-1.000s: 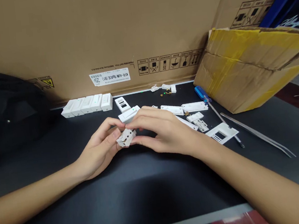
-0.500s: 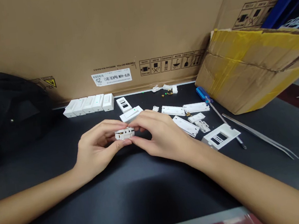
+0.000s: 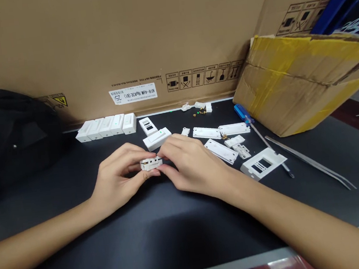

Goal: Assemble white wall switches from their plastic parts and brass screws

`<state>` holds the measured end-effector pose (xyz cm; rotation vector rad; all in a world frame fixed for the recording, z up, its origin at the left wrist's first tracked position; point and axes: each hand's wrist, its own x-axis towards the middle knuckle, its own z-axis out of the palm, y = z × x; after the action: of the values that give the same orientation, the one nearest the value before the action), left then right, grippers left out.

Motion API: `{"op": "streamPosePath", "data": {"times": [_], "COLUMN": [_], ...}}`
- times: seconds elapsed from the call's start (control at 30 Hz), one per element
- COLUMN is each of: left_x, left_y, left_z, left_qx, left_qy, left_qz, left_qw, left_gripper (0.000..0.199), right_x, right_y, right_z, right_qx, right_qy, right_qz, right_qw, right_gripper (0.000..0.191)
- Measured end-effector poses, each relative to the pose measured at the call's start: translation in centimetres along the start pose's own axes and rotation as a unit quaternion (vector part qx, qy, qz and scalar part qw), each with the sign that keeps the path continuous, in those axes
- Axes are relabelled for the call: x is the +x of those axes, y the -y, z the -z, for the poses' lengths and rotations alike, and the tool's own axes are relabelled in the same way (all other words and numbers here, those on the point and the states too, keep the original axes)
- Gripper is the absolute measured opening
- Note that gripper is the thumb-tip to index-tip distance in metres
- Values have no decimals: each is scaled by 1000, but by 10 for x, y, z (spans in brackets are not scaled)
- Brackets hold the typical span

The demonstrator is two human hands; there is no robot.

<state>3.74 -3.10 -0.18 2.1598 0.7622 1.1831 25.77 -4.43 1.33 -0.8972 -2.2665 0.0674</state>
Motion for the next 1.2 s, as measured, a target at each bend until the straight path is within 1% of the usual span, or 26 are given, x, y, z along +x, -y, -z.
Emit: {"op": "streamPosePath", "data": {"times": [0.07, 0.13, 0.33, 0.43, 0.53, 0.73, 0.87, 1.2], "left_x": [2, 4, 5, 4, 5, 5, 5, 3], "left_y": [-1, -2, -3, -2, -1, 0, 2, 3], "left_z": [1, 2, 2, 2, 3, 4, 5, 7], "left_qx": [47, 74, 92, 100, 112, 114, 102, 86], "left_qy": [-2, -9, -33, -43, -55, -45, -39, 0], "left_qz": [-31, -59, -104, -120, -124, -118, -118, -107], "left_qw": [998, 995, 990, 987, 984, 985, 987, 990], "left_gripper": [20, 16, 9, 9, 10, 9, 9, 10], "right_x": [-1, -2, -1, -1, -1, -5, -8, -11], "right_y": [1, 2, 10, 12, 14, 20, 22, 27], "right_z": [-1, -1, -3, -3, -5, -14, -16, -19], "right_qx": [-9, -11, -12, 5, 5, 26, 13, 27], "right_qy": [16, 18, 15, -12, -56, -71, -89, -65], "right_qz": [10, 12, 2, -12, -23, -5, -12, -31], "right_qw": [1000, 1000, 1000, 1000, 998, 997, 996, 997], "right_gripper": [10, 13, 16, 14, 19, 24, 24, 24]}}
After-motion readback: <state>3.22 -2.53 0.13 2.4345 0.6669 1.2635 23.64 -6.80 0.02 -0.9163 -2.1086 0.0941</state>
